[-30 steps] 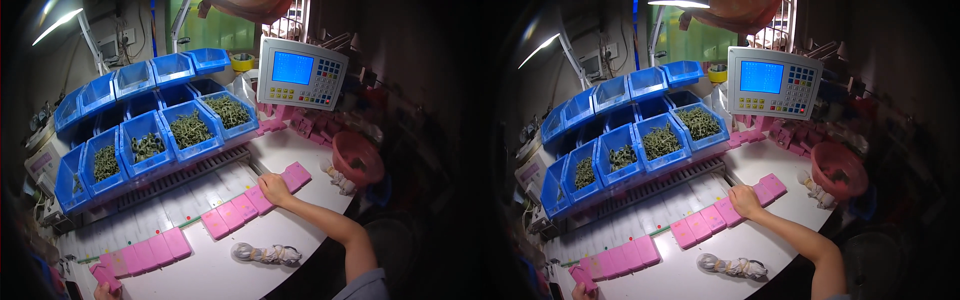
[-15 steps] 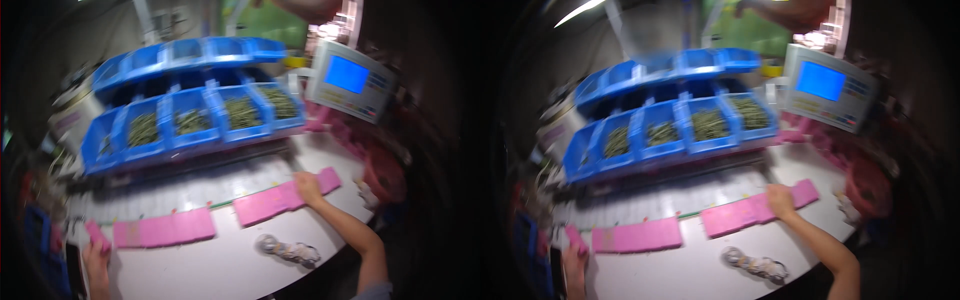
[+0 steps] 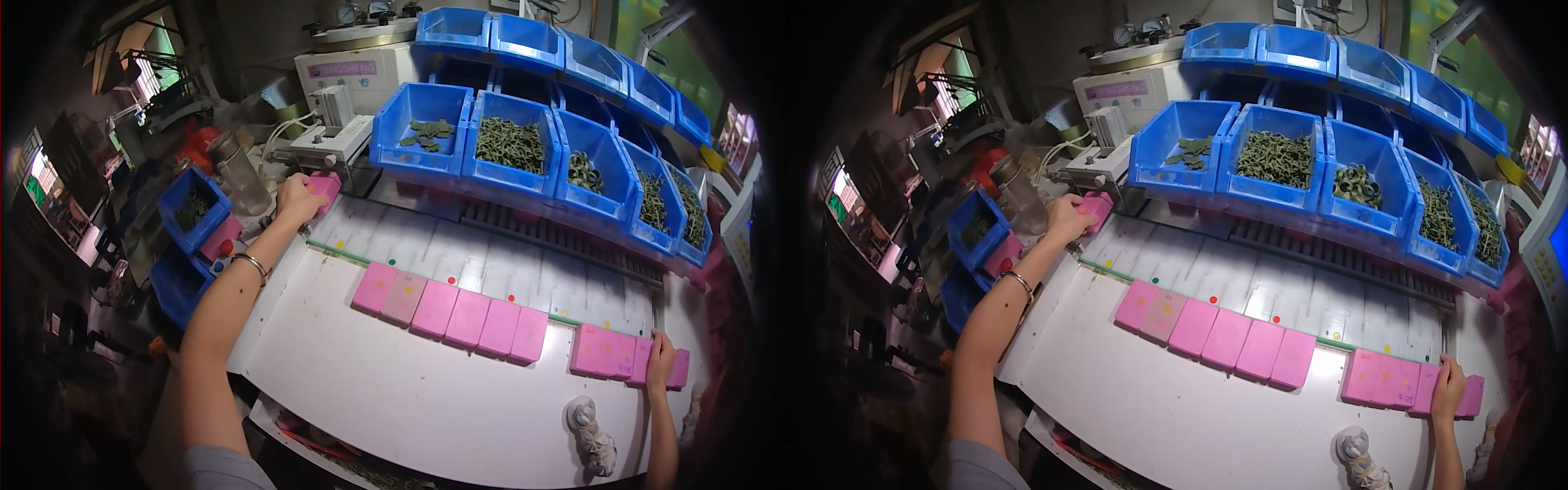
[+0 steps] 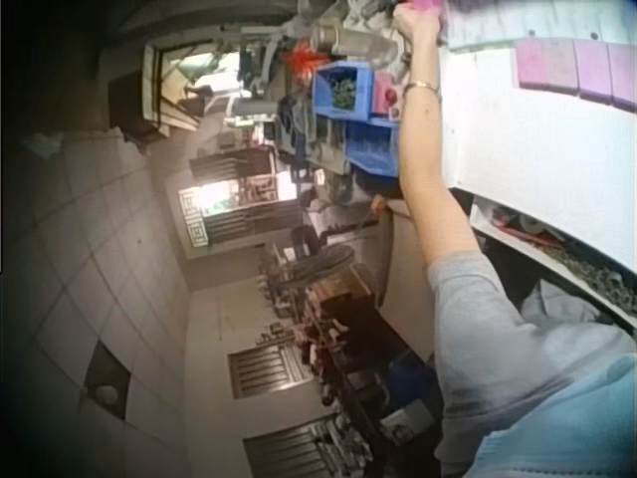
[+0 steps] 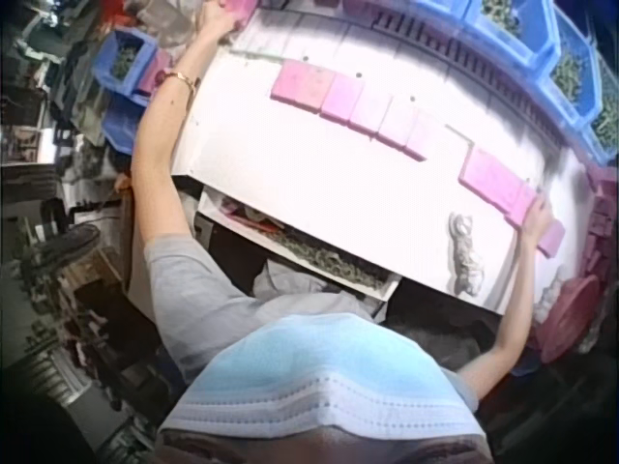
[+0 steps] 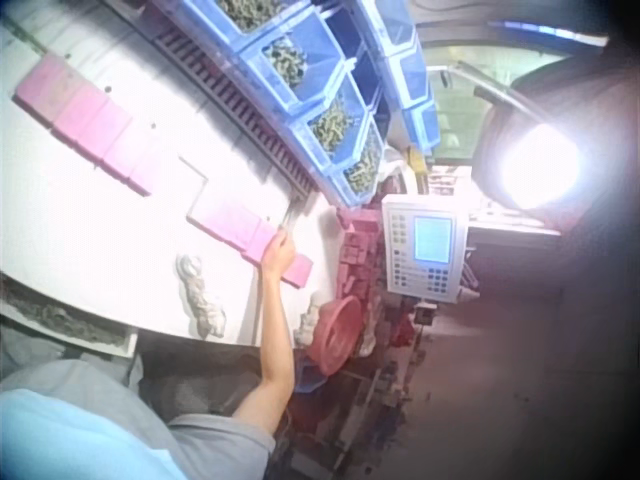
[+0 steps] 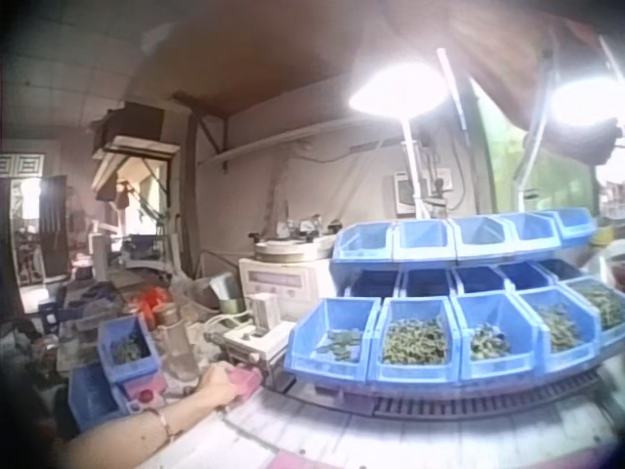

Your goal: The person assembles small rubber bands into pink plastic molds at a workbench. They repeatedly pick up rubber bands, place them into the molds, press the molds together, and then remove the formed items, placing them into blue bins.

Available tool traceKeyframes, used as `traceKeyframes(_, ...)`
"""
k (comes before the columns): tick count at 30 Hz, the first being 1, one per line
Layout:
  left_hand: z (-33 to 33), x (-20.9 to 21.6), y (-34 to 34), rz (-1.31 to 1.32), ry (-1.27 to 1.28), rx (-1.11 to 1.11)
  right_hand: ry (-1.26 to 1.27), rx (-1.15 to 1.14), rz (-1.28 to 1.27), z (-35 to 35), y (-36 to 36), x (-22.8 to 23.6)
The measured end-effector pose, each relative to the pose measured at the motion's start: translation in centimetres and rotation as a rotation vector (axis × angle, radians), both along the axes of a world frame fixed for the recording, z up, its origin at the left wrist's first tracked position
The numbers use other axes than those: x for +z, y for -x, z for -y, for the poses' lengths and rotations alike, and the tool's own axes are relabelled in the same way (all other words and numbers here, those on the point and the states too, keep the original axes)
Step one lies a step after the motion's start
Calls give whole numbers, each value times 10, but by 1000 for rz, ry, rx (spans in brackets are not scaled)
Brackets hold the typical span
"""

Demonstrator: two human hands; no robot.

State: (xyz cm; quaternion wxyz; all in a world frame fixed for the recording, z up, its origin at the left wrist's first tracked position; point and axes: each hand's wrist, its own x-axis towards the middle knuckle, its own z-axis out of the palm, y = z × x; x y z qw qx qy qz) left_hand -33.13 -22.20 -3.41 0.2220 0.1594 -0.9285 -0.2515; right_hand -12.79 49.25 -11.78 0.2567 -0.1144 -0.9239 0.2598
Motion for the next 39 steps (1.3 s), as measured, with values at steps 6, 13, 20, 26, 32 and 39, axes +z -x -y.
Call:
traceKeyframes(6,-10,-5,18,-3,126,18,-53,-35,22,6,-3,7)
traceKeyframes(13,-3,-21,34,-131,120,-311,20,-100,-26,9,-2,4)
traceKeyframes(20,-70,-35,-31,-181,391,-418,-103,-75,-182,36,13,16)
traceKeyframes(26,-233,2,-112,-132,254,-944,-131,-122,-142,31,1,11)
traceKeyframes(32,-308,7,-147,-106,326,-1219,-26,-104,-201,43,0,18)
traceKeyframes(39,-358,-11,-154,-36,380,-1336,-58,-302,-569,10,-13,19)
